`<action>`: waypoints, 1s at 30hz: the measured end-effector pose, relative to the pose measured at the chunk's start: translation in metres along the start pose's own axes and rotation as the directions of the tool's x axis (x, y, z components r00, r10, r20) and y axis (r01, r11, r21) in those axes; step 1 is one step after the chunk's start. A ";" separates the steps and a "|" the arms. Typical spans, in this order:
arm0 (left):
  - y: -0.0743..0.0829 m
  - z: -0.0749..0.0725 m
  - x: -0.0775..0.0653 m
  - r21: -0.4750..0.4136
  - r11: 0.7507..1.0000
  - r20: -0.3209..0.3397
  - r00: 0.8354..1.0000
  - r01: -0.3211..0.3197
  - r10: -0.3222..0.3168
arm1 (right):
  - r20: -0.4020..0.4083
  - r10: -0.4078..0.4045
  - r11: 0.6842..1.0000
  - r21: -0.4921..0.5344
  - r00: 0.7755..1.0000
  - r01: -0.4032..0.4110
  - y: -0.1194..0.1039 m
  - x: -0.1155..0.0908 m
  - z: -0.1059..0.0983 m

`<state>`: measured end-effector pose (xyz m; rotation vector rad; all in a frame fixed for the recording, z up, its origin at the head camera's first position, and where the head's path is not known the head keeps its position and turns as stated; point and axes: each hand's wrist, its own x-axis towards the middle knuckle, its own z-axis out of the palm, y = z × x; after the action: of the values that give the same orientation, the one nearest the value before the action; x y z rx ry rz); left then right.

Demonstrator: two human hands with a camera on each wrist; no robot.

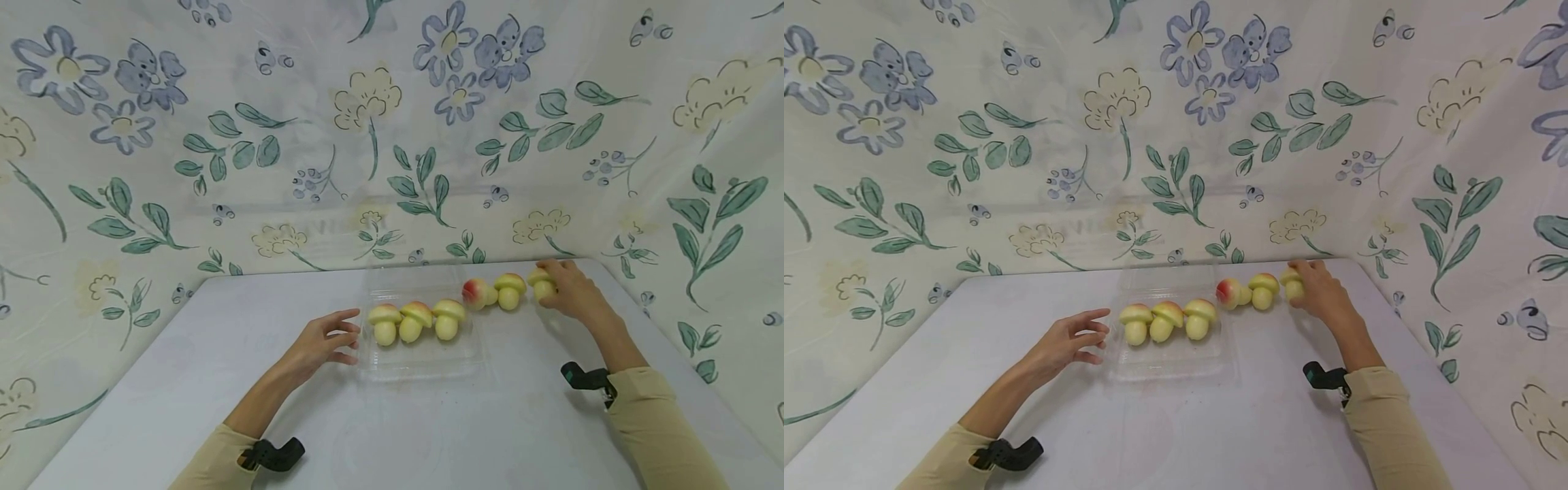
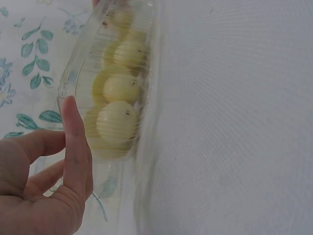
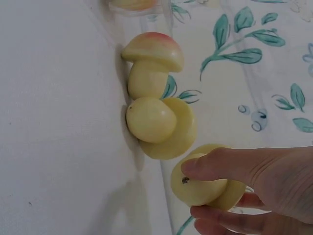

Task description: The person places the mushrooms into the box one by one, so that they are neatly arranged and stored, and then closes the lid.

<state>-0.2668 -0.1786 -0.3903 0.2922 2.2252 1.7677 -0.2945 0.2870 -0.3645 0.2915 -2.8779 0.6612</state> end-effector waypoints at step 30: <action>0.000 0.001 0.000 0.005 1.000 -0.006 1.000 -0.001 0.002 | -0.013 -0.028 1.000 -0.014 1.000 0.028 -0.030 -0.006 -0.017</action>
<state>-0.2661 -0.1778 -0.3900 0.2902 2.2348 1.7659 -0.2799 0.2684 -0.3384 0.3244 -2.8594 0.6362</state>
